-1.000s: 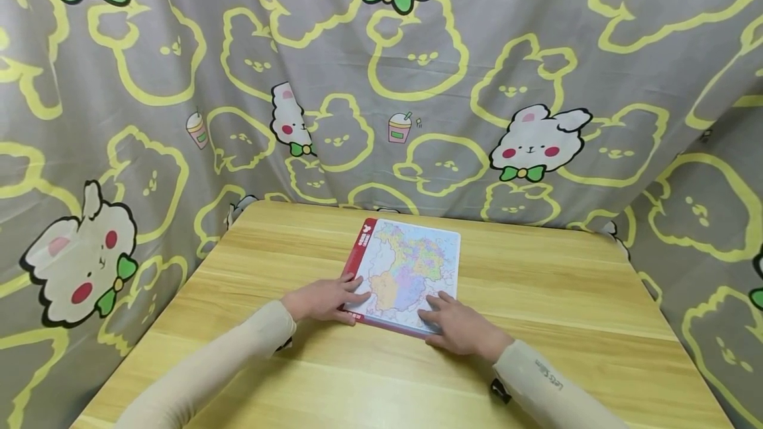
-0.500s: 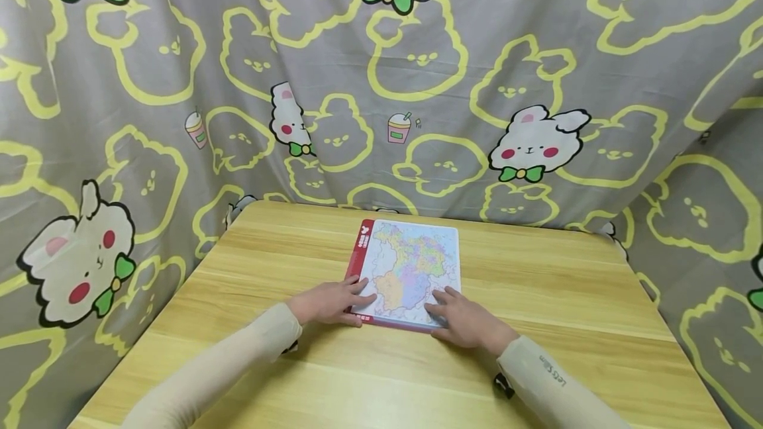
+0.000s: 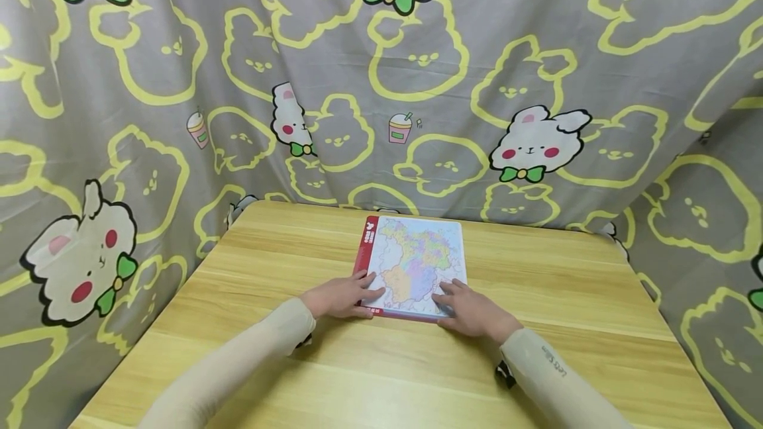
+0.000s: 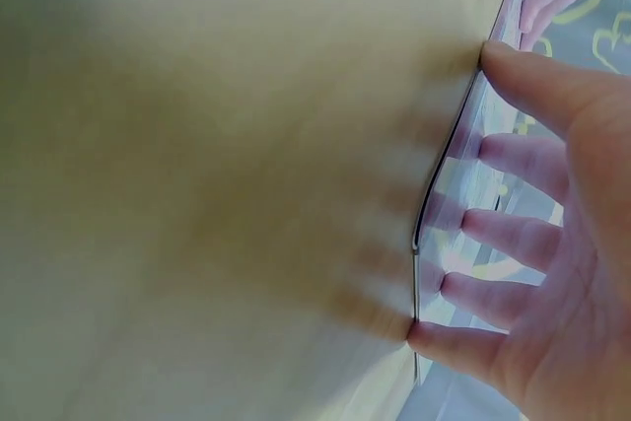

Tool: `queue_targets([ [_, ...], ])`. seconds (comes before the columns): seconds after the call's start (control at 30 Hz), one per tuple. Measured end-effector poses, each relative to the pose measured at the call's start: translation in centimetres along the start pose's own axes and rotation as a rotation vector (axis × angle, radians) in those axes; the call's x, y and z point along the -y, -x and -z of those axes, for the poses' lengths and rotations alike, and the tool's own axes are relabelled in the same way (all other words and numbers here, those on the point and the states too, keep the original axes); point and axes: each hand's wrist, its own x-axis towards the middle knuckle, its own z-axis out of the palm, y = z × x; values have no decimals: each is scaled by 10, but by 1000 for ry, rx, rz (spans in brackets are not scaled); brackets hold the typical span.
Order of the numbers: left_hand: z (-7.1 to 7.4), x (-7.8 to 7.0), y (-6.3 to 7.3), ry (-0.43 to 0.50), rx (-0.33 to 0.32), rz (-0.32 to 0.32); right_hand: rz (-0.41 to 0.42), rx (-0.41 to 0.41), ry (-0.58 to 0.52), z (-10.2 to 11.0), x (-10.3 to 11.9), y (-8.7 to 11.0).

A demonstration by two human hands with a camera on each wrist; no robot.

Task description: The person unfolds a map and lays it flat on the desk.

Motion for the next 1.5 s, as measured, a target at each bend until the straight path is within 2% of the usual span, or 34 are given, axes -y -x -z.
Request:
queue_targets([
  [0.23, 4, 1, -11, 0, 24, 18, -14, 6, 2, 1, -11, -3],
  [0.6, 8, 2, -21, 35, 42, 45, -49, 26, -21, 4, -22, -7],
  [0.9, 7, 4, -26, 23, 46, 31, -56, 27, -30, 7, -22, -8],
  [1.23, 5, 6, -23, 41, 18, 17, -56, 35, -33, 11, -18, -8],
  [1.5, 4, 14, -11, 57, -20, 31, -75, 47, -1, 10, -19, -10],
])
